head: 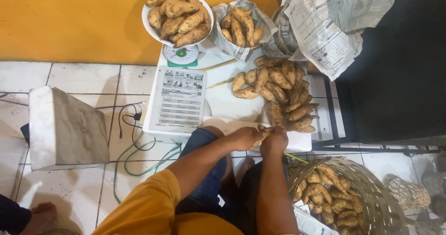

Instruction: The person sorts sweet potatoes by hand, picking them up from a pile on a table and placing them into a bowl or wrapping them in sheets of newspaper before putting them into a woven basket.

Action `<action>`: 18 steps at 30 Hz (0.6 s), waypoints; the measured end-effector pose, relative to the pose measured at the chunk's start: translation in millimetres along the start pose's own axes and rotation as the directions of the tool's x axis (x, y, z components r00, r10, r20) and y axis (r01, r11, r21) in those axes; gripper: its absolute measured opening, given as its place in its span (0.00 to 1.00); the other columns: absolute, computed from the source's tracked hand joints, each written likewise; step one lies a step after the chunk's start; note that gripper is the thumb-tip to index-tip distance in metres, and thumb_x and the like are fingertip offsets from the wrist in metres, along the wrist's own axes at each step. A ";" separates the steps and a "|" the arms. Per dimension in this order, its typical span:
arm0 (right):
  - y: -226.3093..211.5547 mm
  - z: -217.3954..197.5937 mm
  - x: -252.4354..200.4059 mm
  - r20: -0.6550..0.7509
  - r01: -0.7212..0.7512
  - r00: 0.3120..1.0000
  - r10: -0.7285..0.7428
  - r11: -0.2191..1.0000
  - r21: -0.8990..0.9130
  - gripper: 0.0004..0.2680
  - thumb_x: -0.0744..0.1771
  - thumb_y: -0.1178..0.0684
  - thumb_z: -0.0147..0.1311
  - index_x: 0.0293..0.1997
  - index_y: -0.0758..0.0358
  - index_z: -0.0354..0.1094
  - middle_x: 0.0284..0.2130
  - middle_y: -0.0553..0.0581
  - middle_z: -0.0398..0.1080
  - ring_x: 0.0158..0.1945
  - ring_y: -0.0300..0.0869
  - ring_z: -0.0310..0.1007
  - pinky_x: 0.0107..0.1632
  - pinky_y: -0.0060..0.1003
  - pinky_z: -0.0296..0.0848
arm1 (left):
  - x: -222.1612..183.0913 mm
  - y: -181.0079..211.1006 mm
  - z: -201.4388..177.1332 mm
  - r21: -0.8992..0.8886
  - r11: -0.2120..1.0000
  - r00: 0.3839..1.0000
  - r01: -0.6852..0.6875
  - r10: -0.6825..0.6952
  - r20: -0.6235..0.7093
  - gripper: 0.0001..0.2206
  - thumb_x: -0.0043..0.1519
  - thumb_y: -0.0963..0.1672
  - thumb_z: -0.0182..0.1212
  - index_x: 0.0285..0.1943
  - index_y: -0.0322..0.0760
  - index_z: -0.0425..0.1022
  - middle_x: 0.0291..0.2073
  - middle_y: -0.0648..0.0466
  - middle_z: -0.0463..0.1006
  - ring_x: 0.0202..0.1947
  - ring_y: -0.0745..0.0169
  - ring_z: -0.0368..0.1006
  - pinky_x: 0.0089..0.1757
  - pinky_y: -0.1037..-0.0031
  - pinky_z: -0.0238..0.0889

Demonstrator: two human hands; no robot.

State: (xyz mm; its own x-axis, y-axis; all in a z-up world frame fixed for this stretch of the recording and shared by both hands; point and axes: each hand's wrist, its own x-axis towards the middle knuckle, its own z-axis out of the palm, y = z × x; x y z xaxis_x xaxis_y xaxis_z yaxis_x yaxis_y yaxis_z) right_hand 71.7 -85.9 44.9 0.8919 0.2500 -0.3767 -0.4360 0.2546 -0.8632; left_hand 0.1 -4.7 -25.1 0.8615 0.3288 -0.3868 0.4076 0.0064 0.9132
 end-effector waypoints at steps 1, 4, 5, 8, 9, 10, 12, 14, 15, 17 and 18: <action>14.3 -15.9 23.0 0.008 -0.002 1.000 0.002 1.000 -0.007 0.10 0.70 0.56 0.46 0.27 0.60 0.64 0.14 0.55 0.64 0.20 0.45 0.73 0.35 0.36 0.78 | -11.2 2.5 -7.3 -0.007 1.000 1.000 0.000 0.000 -0.008 0.25 0.70 0.52 0.47 0.49 0.22 0.78 0.34 0.30 0.78 0.35 0.33 0.77 0.34 0.53 0.71; 44.0 -46.8 73.3 -0.052 -0.110 0.992 0.118 0.985 0.135 0.08 0.69 0.57 0.46 0.53 0.58 0.66 0.18 0.48 0.54 0.25 0.46 0.69 0.47 0.59 0.81 | -34.5 4.3 -36.5 -0.046 0.988 0.981 -0.145 0.137 -0.137 0.21 0.68 0.54 0.50 0.45 0.31 0.77 0.34 0.35 0.78 0.40 0.37 0.77 0.44 0.49 0.68; 45.1 -50.1 77.1 -0.043 -0.109 0.992 0.116 0.984 0.138 0.04 0.69 0.56 0.47 0.47 0.56 0.65 0.18 0.50 0.55 0.25 0.48 0.70 0.48 0.60 0.81 | -34.1 1.2 -48.4 -0.238 0.924 0.927 -0.299 0.222 -0.302 0.15 0.68 0.50 0.51 0.44 0.35 0.75 0.30 0.47 0.74 0.34 0.54 0.72 0.37 0.65 0.65; 32.2 -40.1 53.0 -0.002 -0.129 0.992 0.130 0.988 0.089 0.01 0.69 0.57 0.48 0.42 0.56 0.64 0.19 0.53 0.57 0.27 0.50 0.71 0.45 0.57 0.81 | -67.6 36.0 -101.8 -0.329 0.840 0.796 -0.431 0.182 -0.578 0.10 0.67 0.47 0.52 0.41 0.39 0.75 0.24 0.54 0.71 0.25 0.64 0.70 0.29 0.74 0.63; 25.2 -35.8 38.0 0.020 -0.145 0.989 0.144 0.989 0.037 0.01 0.69 0.58 0.49 0.42 0.58 0.65 0.19 0.54 0.59 0.27 0.49 0.72 0.41 0.52 0.81 | -84.9 54.0 -121.0 -0.277 0.879 0.733 -0.388 0.112 -0.671 0.11 0.66 0.48 0.51 0.39 0.39 0.75 0.22 0.49 0.73 0.22 0.57 0.71 0.27 0.68 0.65; 22.9 -30.6 27.8 0.018 -0.145 0.989 0.145 0.989 0.034 0.01 0.69 0.58 0.49 0.42 0.58 0.65 0.19 0.54 0.59 0.27 0.49 0.72 0.41 0.52 0.81 | -94.0 55.3 -139.5 -0.280 0.879 0.734 -0.387 0.109 -0.670 0.11 0.66 0.48 0.51 0.39 0.39 0.75 0.22 0.49 0.73 0.22 0.57 0.71 0.27 0.68 0.65; 17.4 -13.4 11.3 0.101 -0.200 0.970 0.220 0.964 -0.172 0.05 0.70 0.55 0.49 0.47 0.62 0.70 0.19 0.52 0.60 0.26 0.44 0.72 0.42 0.46 0.83 | -109.8 62.3 -181.6 -0.240 0.805 0.568 -0.542 0.141 -0.811 0.06 0.70 0.43 0.51 0.50 0.36 0.70 0.31 0.54 0.76 0.26 0.68 0.74 0.31 0.76 0.71; 29.3 -15.9 14.8 0.162 -0.171 0.962 0.219 0.949 -0.266 0.06 0.70 0.55 0.50 0.48 0.64 0.70 0.22 0.53 0.61 0.28 0.42 0.73 0.44 0.46 0.83 | -125.7 70.8 -214.1 -0.087 0.856 0.467 -0.510 0.191 -0.864 0.07 0.72 0.43 0.50 0.54 0.36 0.69 0.33 0.55 0.75 0.26 0.69 0.71 0.31 0.77 0.69; 35.7 -17.0 16.1 0.213 -0.138 0.951 0.224 0.925 -0.355 0.07 0.70 0.54 0.51 0.49 0.65 0.70 0.24 0.53 0.63 0.31 0.40 0.73 0.45 0.47 0.83 | -133.8 75.1 -230.7 0.061 0.891 0.371 -0.451 0.249 -0.895 0.08 0.73 0.43 0.50 0.58 0.36 0.68 0.34 0.55 0.73 0.25 0.70 0.69 0.30 0.78 0.68; 20.1 -8.9 0.6 0.267 -0.159 0.922 0.281 0.902 -0.401 0.08 0.70 0.55 0.49 0.51 0.68 0.69 0.26 0.54 0.63 0.31 0.40 0.69 0.44 0.41 0.79 | -138.6 76.3 -263.3 0.302 0.900 0.262 -0.314 0.388 -0.884 0.12 0.72 0.44 0.51 0.59 0.31 0.67 0.40 0.49 0.71 0.33 0.61 0.69 0.35 0.71 0.68; 13.0 -6.4 -7.8 0.312 -0.177 0.887 0.339 0.876 -0.448 0.09 0.71 0.55 0.47 0.52 0.70 0.68 0.27 0.55 0.63 0.31 0.41 0.65 0.44 0.35 0.75 | -141.1 75.9 -278.6 0.511 0.847 0.179 -0.143 0.530 -0.829 0.15 0.71 0.45 0.53 0.60 0.26 0.67 0.45 0.43 0.69 0.41 0.52 0.70 0.40 0.63 0.68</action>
State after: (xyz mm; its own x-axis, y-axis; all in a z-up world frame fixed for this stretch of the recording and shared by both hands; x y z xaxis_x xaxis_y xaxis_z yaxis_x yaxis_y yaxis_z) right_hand 59.8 -90.5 34.5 0.6064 0.5999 -0.5220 -0.4864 -0.2395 -0.8403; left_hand -174.9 212.5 134.6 0.1198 0.8449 0.5214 0.3768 -0.5245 0.7635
